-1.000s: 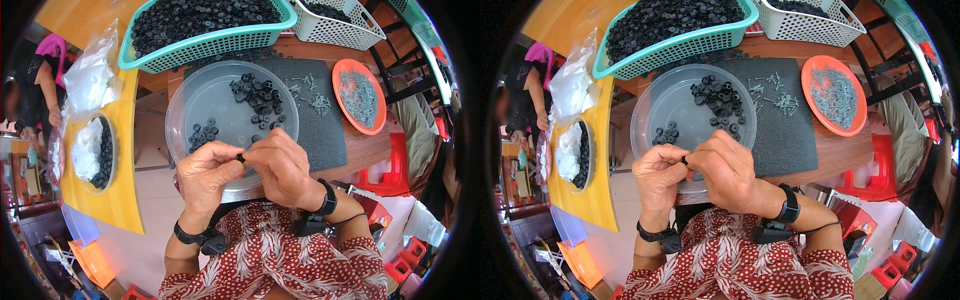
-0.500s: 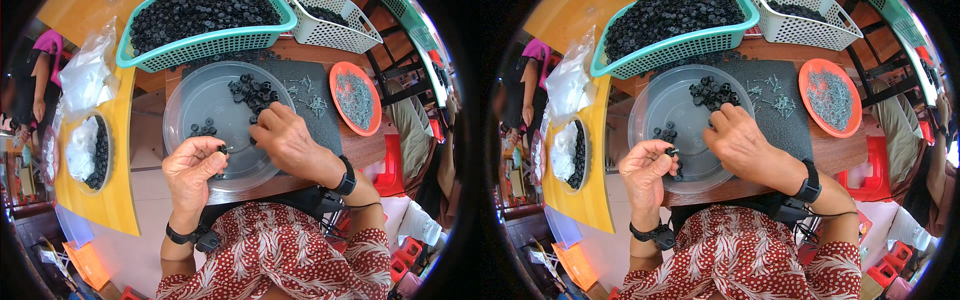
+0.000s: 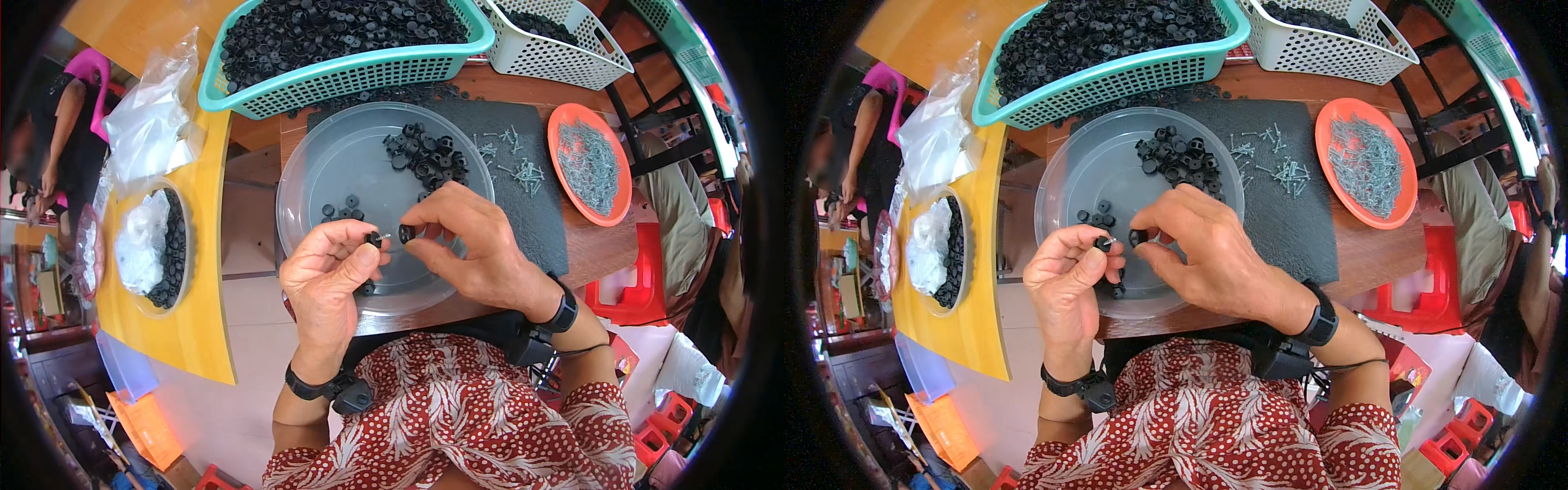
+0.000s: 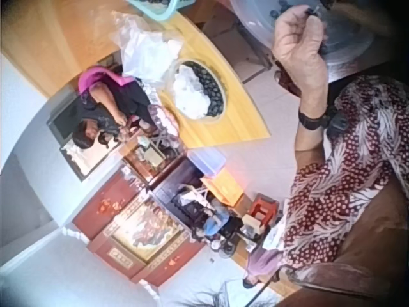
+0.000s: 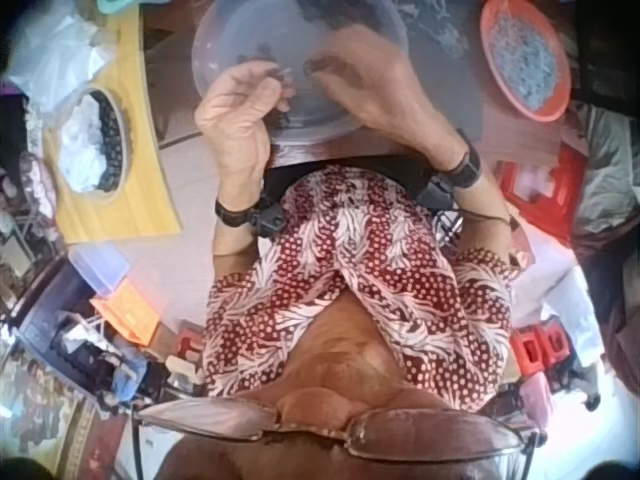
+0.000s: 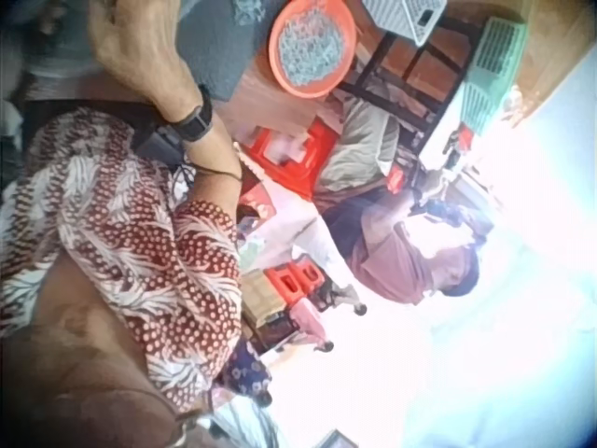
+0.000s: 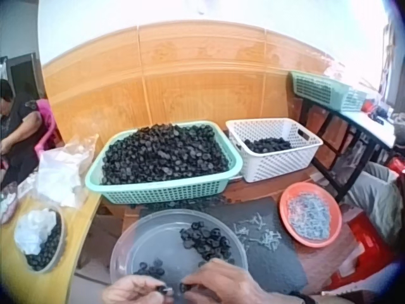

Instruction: The recorder manually assembles small black plastic hardware components by inserting screws into pre-drilled holes at a workstation.

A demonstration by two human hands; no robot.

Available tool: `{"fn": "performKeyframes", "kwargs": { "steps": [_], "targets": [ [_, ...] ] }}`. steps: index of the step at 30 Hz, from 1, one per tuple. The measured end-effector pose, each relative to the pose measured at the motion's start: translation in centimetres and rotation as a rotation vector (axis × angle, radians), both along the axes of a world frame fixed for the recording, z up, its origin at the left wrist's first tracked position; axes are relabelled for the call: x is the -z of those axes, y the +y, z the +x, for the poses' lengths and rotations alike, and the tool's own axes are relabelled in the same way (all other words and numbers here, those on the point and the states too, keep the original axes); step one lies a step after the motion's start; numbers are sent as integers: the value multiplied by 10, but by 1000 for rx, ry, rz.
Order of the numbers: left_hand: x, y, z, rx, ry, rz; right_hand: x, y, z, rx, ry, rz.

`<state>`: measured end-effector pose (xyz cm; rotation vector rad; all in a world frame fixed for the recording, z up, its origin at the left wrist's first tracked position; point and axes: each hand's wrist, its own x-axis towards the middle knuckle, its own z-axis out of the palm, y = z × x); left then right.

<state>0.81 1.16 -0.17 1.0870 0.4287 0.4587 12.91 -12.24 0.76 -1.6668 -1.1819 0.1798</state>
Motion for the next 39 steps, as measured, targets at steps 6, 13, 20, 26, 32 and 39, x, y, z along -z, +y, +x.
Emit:
{"fn": "performKeyframes", "kwargs": {
  "steps": [6,13,20,26,32,39],
  "targets": [
    [-2,-5,0,-4,-64,-2,4,1,-11,17,185,98],
    [-4,-9,-6,-25,-22,95,9,-1,-13,-98,973,209],
    [-14,-13,-9,-70,4,198,14,3,-13,-159,1092,200],
    [-7,-13,-8,-126,-12,357,15,4,-14,-147,1116,185],
    [-7,-13,-8,-146,66,459,19,5,-14,-142,1120,177],
    [-9,-11,-8,-137,84,483,20,7,-14,-138,1096,173]
  ]
}}
